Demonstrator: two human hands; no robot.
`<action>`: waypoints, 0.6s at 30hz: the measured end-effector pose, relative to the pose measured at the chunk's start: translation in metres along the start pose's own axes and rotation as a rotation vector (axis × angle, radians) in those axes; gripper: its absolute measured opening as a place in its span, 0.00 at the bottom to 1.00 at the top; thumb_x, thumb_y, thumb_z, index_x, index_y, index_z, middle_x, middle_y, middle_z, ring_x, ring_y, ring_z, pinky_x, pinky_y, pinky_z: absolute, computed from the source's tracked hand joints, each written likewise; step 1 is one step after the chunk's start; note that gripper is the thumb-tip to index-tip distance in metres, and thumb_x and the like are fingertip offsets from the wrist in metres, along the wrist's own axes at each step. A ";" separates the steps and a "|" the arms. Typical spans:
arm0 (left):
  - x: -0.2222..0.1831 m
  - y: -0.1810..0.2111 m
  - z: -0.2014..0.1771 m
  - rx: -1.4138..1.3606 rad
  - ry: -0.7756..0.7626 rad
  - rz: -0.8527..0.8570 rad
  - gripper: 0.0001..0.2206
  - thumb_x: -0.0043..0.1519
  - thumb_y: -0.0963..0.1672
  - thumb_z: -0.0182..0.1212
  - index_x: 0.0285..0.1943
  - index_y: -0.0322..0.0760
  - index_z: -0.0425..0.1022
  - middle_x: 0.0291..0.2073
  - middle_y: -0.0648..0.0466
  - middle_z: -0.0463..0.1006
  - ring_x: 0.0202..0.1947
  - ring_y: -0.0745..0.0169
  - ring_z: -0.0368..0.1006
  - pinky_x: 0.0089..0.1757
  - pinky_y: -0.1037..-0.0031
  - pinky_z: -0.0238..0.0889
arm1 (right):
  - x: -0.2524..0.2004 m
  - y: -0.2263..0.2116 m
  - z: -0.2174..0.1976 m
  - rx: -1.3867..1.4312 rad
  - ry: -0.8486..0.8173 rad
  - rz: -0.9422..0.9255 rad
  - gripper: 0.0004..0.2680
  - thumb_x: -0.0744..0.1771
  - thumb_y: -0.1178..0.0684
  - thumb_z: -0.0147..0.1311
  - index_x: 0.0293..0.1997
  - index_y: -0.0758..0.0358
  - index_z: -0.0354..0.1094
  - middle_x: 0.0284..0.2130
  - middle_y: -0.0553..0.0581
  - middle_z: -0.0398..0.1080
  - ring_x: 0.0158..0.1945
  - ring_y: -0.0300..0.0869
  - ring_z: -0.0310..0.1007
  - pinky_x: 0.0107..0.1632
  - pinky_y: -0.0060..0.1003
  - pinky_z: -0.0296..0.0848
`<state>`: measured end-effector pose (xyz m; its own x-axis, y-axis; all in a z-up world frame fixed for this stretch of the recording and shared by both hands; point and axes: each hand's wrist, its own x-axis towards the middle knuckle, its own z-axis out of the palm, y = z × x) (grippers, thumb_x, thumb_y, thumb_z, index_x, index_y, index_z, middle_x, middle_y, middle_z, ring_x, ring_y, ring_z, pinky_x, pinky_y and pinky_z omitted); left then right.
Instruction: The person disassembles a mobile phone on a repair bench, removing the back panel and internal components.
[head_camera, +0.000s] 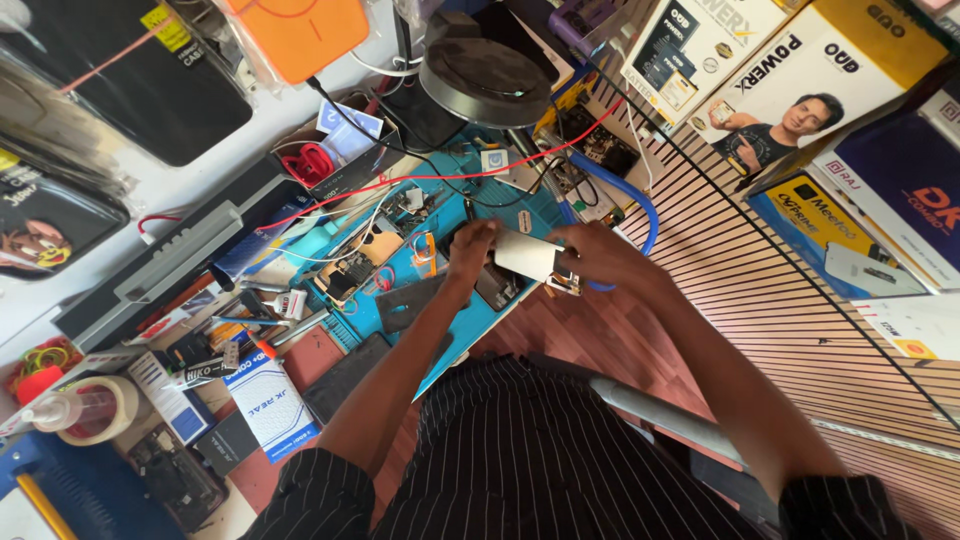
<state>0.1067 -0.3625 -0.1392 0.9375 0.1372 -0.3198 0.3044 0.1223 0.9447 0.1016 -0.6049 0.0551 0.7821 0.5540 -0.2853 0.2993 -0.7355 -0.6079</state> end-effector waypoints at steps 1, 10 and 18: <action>-0.006 0.006 -0.001 -0.044 0.017 -0.151 0.19 0.66 0.50 0.58 0.52 0.28 0.78 0.38 0.51 0.78 0.39 0.58 0.77 0.43 0.67 0.74 | 0.007 0.004 -0.003 -0.011 -0.023 -0.047 0.15 0.63 0.55 0.53 0.54 0.63 0.73 0.35 0.65 0.79 0.37 0.51 0.81 0.45 0.44 0.77; -0.034 0.047 -0.031 -0.211 0.193 -0.176 0.18 0.68 0.54 0.60 0.45 0.36 0.71 0.36 0.55 0.70 0.37 0.57 0.68 0.35 0.62 0.64 | 0.091 0.009 -0.002 0.088 -0.211 -0.081 0.15 0.65 0.48 0.51 0.55 0.60 0.75 0.44 0.62 0.79 0.46 0.47 0.79 0.49 0.41 0.75; -0.062 0.092 -0.052 -0.711 0.009 -0.142 0.22 0.65 0.55 0.55 0.56 0.37 0.72 0.46 0.51 0.77 0.48 0.54 0.73 0.51 0.59 0.67 | 0.073 -0.003 0.028 0.554 -0.089 -0.002 0.14 0.67 0.43 0.59 0.51 0.60 0.71 0.38 0.53 0.73 0.44 0.41 0.72 0.44 0.40 0.72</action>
<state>0.0672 -0.3083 -0.0365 0.8946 0.0806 -0.4396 0.2369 0.7486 0.6193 0.1424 -0.5511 0.0154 0.7254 0.6038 -0.3304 -0.0500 -0.4325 -0.9002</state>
